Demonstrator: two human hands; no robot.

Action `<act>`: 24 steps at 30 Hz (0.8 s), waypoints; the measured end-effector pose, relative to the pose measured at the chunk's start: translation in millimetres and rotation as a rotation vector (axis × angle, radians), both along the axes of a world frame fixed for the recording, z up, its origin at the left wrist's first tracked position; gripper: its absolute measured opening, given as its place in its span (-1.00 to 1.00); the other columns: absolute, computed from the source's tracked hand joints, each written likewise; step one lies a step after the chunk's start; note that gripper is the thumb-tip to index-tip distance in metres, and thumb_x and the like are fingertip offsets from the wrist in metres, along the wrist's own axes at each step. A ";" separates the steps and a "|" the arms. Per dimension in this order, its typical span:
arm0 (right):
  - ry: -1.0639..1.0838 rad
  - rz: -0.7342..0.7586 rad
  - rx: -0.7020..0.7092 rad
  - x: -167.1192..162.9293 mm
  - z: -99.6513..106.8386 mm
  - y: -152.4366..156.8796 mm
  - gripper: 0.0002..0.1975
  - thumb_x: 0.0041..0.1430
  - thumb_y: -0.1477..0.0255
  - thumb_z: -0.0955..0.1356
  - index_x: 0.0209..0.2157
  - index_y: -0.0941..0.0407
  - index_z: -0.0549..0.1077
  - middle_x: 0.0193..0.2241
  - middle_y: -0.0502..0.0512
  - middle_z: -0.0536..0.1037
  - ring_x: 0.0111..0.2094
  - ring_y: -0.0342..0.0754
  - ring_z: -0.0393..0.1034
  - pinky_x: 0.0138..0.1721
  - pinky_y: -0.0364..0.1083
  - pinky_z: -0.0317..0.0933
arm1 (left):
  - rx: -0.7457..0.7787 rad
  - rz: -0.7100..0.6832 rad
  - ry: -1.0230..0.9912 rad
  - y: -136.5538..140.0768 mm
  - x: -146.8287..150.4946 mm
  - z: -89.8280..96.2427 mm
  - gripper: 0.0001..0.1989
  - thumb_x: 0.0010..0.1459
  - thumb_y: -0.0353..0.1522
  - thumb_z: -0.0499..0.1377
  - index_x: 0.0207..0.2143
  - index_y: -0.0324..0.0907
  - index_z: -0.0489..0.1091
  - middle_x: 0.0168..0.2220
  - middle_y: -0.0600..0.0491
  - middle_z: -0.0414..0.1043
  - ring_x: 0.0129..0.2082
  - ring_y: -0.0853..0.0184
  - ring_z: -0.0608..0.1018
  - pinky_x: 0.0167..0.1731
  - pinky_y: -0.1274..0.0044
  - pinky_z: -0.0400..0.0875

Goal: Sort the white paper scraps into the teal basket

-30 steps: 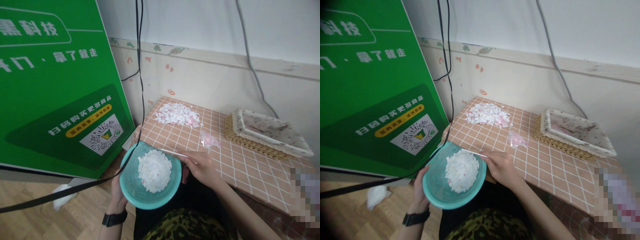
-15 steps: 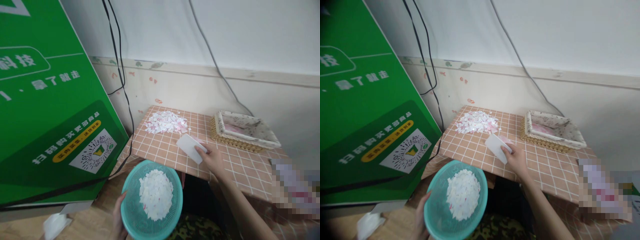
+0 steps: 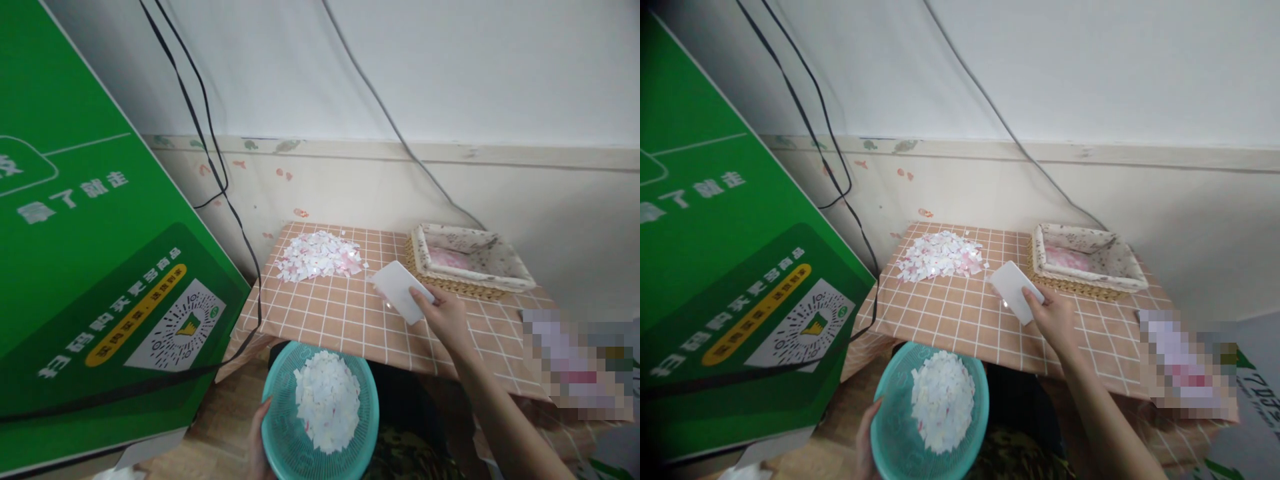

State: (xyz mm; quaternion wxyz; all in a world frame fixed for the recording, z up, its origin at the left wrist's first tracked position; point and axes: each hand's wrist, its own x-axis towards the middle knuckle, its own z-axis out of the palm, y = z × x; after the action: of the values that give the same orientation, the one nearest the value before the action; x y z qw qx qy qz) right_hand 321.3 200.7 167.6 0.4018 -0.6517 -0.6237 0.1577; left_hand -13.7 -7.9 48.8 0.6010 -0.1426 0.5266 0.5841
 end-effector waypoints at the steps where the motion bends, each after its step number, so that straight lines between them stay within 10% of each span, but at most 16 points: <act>1: -0.024 -0.046 0.035 1.6 1.1 -1.9 -0.54 0.10 0.12 0.29 -0.18 0.18 0.55 -0.45 0.14 0.60 -0.49 0.01 0.44 -0.50 -0.11 0.22 | -0.029 0.021 0.001 1.4 -0.4 -5.0 -0.84 -0.15 -0.32 0.27 -0.47 -0.20 0.54 -0.45 -0.05 0.59 -0.32 0.03 0.60 -0.26 0.28 0.46; 7: -0.313 -0.197 0.167 10.0 -11.2 -4.7 -0.60 0.18 0.19 0.24 -0.14 0.12 0.55 -0.49 0.14 0.58 -0.57 -0.03 0.39 -0.52 -0.12 0.14 | 0.043 0.041 0.030 13.2 1.6 -13.2 -0.82 -0.17 -0.34 0.27 -0.46 -0.24 0.54 -0.39 -0.08 0.60 -0.30 0.04 0.59 -0.21 0.27 0.43; 24: -0.306 0.275 0.215 10.5 -21.6 40.8 -0.73 0.17 0.40 0.25 -0.16 0.09 0.53 -0.35 0.12 0.62 -0.39 0.00 0.52 -0.39 -0.12 0.29 | 0.022 0.040 0.133 23.8 10.1 -6.9 -0.85 -0.21 -0.35 0.27 -0.50 -0.22 0.54 -0.51 -0.02 0.58 -0.43 0.10 0.59 -0.28 0.28 0.45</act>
State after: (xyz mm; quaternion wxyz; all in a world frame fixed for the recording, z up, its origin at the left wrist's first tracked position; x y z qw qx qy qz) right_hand 331.8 241.5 146.0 0.3443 -0.5302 -0.7736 0.0431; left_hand -3.6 15.8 41.9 0.5545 -0.1073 0.5560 0.6098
